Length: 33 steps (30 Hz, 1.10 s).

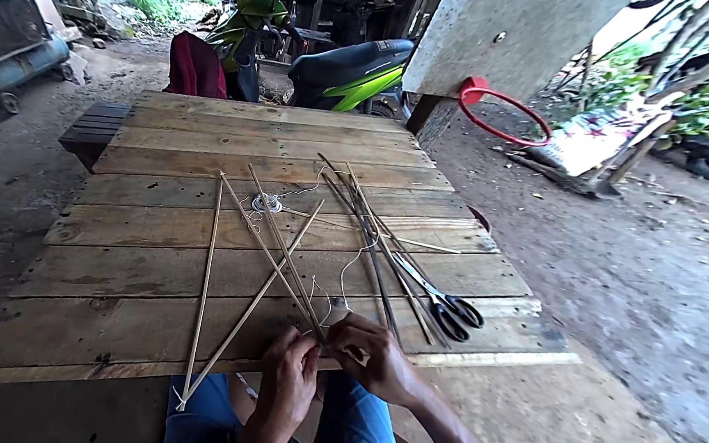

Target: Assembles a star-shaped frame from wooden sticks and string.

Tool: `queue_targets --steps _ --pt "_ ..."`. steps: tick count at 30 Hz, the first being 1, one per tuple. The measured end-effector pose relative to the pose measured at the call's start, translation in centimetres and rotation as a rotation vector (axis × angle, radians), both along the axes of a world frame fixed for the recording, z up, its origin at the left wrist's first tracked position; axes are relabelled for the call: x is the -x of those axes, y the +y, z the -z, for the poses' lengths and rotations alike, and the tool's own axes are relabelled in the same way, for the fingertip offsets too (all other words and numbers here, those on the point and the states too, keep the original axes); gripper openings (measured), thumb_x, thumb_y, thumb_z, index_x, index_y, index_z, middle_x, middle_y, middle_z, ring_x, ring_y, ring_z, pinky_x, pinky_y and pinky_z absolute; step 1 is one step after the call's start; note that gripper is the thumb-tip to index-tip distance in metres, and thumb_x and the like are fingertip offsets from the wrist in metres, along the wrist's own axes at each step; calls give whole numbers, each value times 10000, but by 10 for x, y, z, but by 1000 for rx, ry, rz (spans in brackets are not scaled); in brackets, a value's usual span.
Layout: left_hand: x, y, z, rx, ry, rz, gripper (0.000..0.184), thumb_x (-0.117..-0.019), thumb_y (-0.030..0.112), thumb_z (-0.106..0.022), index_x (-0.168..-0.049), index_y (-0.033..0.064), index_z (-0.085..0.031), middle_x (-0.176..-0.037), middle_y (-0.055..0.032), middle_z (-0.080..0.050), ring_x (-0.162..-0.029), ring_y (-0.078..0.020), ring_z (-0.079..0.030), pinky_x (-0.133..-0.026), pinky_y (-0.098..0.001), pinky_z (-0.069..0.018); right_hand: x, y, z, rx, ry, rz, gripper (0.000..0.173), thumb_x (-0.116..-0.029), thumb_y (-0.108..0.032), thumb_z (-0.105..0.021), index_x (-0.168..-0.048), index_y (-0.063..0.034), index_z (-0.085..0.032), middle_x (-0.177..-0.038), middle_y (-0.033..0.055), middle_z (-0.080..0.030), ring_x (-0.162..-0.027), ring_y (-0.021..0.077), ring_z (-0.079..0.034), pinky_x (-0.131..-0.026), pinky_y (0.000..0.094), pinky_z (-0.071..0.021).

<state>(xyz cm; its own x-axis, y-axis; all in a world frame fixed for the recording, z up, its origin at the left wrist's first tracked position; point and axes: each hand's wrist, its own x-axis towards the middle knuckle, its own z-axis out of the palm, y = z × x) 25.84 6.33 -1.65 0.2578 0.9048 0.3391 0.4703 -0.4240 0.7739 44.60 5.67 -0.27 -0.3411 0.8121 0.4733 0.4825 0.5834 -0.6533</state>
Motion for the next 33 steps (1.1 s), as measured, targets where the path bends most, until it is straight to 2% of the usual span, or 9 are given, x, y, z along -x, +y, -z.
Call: queue_targets --steps 2,5,10,13,16,22,27,31,33 --pt "0 -1 -3 -8 15 3 93 -855 67 -698 -835 6 -764 -792 -106 -655 -706 -180 -662 -673 -297 -568 3 3 0 69 74 -122 87 -910 -64 -656 -857 6 -650 -916 122 -696 -857 78 -651 -770 147 -515" --pt "7 1 -4 -19 -7 -29 128 -870 88 -665 -828 26 -769 -777 -76 -654 -701 -154 -656 -667 -279 -560 1 10 0 245 150 -198 155 -967 -107 -629 -914 38 -642 -939 111 -690 -855 37 -650 -772 152 -525" --pt "18 -3 -4 -3 -107 -77 157 -869 105 -640 -828 32 -772 -748 -39 -630 -663 -42 -600 -629 -156 -501 1 18 0 373 238 -305 168 -990 -139 -617 -929 17 -613 -930 53 -661 -835 -12 -609 -735 132 -499" --pt "22 -6 1 -6 -136 -87 166 -878 123 -647 -822 31 -773 -744 -39 -626 -666 -24 -595 -631 -137 -495 4 17 3 431 303 -335 150 -994 -147 -619 -936 -8 -612 -938 16 -665 -842 -22 -610 -733 139 -501" --pt "25 -8 2 -5 -155 -85 166 -878 125 -652 -824 27 -773 -739 -36 -620 -669 -11 -587 -634 -121 -485 7 14 4 452 350 -361 141 -998 -154 -626 -936 -29 -607 -945 -6 -663 -854 -28 -610 -741 137 -503" --pt "26 -15 4 21 -180 -84 169 -871 131 -662 -813 23 -778 -714 -24 -604 -650 7 -567 -618 -107 -471 6 10 7 451 372 -404 156 -1015 -159 -611 -941 -22 -603 -944 20 -663 -870 -5 -623 -756 153 -516" --pt "25 -19 4 92 -155 -74 156 -872 124 -666 -831 39 -791 -713 -17 -613 -631 4 -574 -603 -117 -481 5 -3 22 481 463 -347 135 -1005 -209 -639 -949 -87 -627 -946 -23 -686 -898 4 -652 -780 185 -545" --pt "26 -25 -1 162 -175 -71 153 -879 122 -672 -855 38 -797 -727 -11 -612 -621 17 -568 -590 -113 -483 2 -1 16 451 415 -372 123 -1001 -169 -636 -947 -60 -622 -942 -3 -680 -875 -2 -643 -758 163 -536" --pt "28 -26 -3 204 -211 -78 137 -881 128 -689 -890 61 -809 -749 3 -628 -654 30 -586 -616 -108 -495 2 2 13 406 379 -389 140 -1005 -169 -640 -951 -40 -632 -938 14 -678 -880 5 -636 -771 162 -529"
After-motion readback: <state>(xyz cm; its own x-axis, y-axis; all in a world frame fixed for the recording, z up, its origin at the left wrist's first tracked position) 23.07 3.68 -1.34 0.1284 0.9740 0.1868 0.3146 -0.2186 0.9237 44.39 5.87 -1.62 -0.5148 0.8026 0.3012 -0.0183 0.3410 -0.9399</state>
